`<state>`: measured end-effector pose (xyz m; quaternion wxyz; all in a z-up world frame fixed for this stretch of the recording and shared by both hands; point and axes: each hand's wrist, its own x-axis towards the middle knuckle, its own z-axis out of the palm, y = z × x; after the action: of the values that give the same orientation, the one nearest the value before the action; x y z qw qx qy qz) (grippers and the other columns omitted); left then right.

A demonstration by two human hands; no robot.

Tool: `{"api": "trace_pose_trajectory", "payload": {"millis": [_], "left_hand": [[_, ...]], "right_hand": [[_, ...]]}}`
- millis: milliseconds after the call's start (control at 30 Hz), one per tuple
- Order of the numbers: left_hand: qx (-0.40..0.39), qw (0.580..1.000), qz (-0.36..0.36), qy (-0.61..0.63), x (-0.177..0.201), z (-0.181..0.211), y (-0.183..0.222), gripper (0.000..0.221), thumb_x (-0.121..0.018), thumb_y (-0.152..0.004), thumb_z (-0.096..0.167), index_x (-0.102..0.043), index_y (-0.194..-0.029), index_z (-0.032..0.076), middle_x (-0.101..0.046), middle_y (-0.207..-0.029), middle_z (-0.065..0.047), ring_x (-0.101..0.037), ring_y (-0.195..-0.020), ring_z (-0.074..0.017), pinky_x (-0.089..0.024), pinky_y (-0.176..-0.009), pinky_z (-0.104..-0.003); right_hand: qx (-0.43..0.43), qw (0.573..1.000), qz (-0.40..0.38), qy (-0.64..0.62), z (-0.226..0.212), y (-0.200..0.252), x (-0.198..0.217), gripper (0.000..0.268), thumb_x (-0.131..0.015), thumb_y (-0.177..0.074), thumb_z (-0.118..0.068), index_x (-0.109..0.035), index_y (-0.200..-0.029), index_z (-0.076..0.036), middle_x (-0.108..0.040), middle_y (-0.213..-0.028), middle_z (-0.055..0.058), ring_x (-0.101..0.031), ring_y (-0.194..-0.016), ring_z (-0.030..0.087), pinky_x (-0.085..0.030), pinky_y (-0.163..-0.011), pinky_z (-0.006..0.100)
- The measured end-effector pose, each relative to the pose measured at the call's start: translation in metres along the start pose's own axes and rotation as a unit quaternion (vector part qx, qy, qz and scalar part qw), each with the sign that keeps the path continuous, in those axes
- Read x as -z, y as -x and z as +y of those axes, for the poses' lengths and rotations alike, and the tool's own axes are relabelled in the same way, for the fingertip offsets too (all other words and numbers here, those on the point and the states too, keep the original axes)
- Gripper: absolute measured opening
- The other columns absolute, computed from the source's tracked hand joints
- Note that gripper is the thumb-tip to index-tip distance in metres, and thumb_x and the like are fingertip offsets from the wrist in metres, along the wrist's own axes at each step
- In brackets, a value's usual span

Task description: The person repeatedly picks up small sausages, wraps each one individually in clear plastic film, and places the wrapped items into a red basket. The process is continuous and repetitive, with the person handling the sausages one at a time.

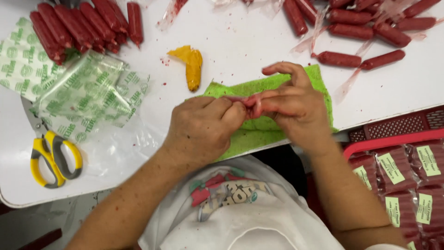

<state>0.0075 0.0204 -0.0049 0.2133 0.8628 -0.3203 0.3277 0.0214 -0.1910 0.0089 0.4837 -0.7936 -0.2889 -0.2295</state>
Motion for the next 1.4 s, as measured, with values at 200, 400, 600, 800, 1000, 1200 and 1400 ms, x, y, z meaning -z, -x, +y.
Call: {"api": "trace_pose_trajectory", "payload": {"millis": [200, 400, 600, 800, 1000, 1200, 1400], "left_hand": [[-0.074, 0.991, -0.112, -0.024, -0.003, -0.015, -0.020, 0.014, -0.064, -0.087, 0.007, -0.054, -0.082, 0.017, -0.052, -0.072, 0.001, -0.052, -0.065, -0.0234, -0.041, -0.050, -0.039], [-0.026, 0.951, -0.159, 0.263, -0.037, -0.005, -0.019, 0.043, -0.079, -0.090, 0.038, -0.053, -0.102, 0.005, -0.051, -0.105, -0.013, -0.054, -0.096, -0.0323, -0.051, -0.062, -0.044], [0.138, 0.980, 0.052, 0.134, -0.062, 0.049, 0.034, 0.046, -0.065, -0.097, 0.038, -0.057, -0.129, 0.004, -0.053, -0.130, -0.023, -0.062, -0.109, -0.0399, -0.057, -0.092, -0.048], [0.249, 0.888, 0.088, 0.376, -0.080, 0.005, -0.009, 0.016, -0.071, -0.093, 0.015, -0.078, -0.107, 0.015, -0.062, -0.112, -0.010, -0.063, -0.066, -0.0191, -0.055, -0.058, -0.030], [0.107, 0.850, -0.031, 0.515, -0.061, -0.022, -0.048, 0.019, -0.067, -0.091, 0.005, -0.079, -0.101, 0.016, -0.071, -0.079, -0.005, -0.070, -0.068, -0.0236, -0.058, -0.069, -0.034], [-0.185, 0.933, -0.153, 0.267, -0.047, -0.050, -0.120, 0.017, -0.054, -0.098, 0.011, -0.071, -0.103, 0.015, -0.073, -0.091, -0.003, -0.069, -0.074, -0.0221, -0.059, -0.071, -0.040], [0.097, 0.951, -0.128, 0.264, -0.181, -0.143, -0.164, 0.021, -0.052, -0.100, 0.016, -0.073, -0.097, 0.015, -0.073, -0.086, -0.009, -0.071, -0.093, -0.0337, -0.055, -0.084, -0.045]], "right_hand": [[0.018, 0.935, -0.353, -0.024, 0.020, -0.026, 0.027, 0.014, -0.066, -0.094, -0.003, -0.070, -0.086, -0.014, -0.074, -0.087, -0.011, -0.050, -0.124, 0.031, -0.036, -0.110, 0.043], [-0.060, 0.927, -0.354, -0.112, 0.048, -0.007, 0.029, 0.024, -0.067, -0.090, 0.005, -0.075, -0.108, -0.009, -0.076, -0.103, 0.001, -0.040, -0.138, 0.033, -0.042, -0.112, 0.043], [-0.278, 0.889, 0.110, -0.347, 0.046, 0.047, -0.057, 0.016, -0.078, -0.081, 0.003, -0.075, -0.097, 0.004, -0.074, -0.110, 0.017, -0.068, -0.110, 0.028, -0.053, -0.100, 0.041], [-0.274, 0.907, 0.182, -0.261, 0.071, 0.060, -0.071, 0.045, -0.074, -0.084, 0.001, -0.047, -0.119, -0.004, -0.068, -0.100, 0.011, -0.068, -0.094, 0.017, -0.056, -0.085, 0.028], [-0.133, 0.991, -0.001, -0.011, 0.064, 0.035, -0.033, 0.032, -0.059, -0.098, -0.038, -0.073, -0.099, -0.010, -0.075, -0.086, 0.010, -0.075, -0.080, 0.031, -0.060, -0.073, 0.041], [-0.262, 0.925, -0.053, -0.270, 0.081, 0.019, -0.014, 0.044, -0.060, -0.093, -0.020, -0.066, -0.051, -0.007, -0.060, -0.034, 0.007, -0.060, -0.022, 0.019, -0.049, -0.027, 0.029], [-0.394, 0.911, 0.040, -0.118, 0.106, -0.084, 0.056, 0.013, -0.069, -0.092, -0.017, -0.070, -0.091, -0.004, -0.071, -0.071, 0.010, -0.068, -0.059, 0.018, -0.055, -0.063, 0.030]]}}
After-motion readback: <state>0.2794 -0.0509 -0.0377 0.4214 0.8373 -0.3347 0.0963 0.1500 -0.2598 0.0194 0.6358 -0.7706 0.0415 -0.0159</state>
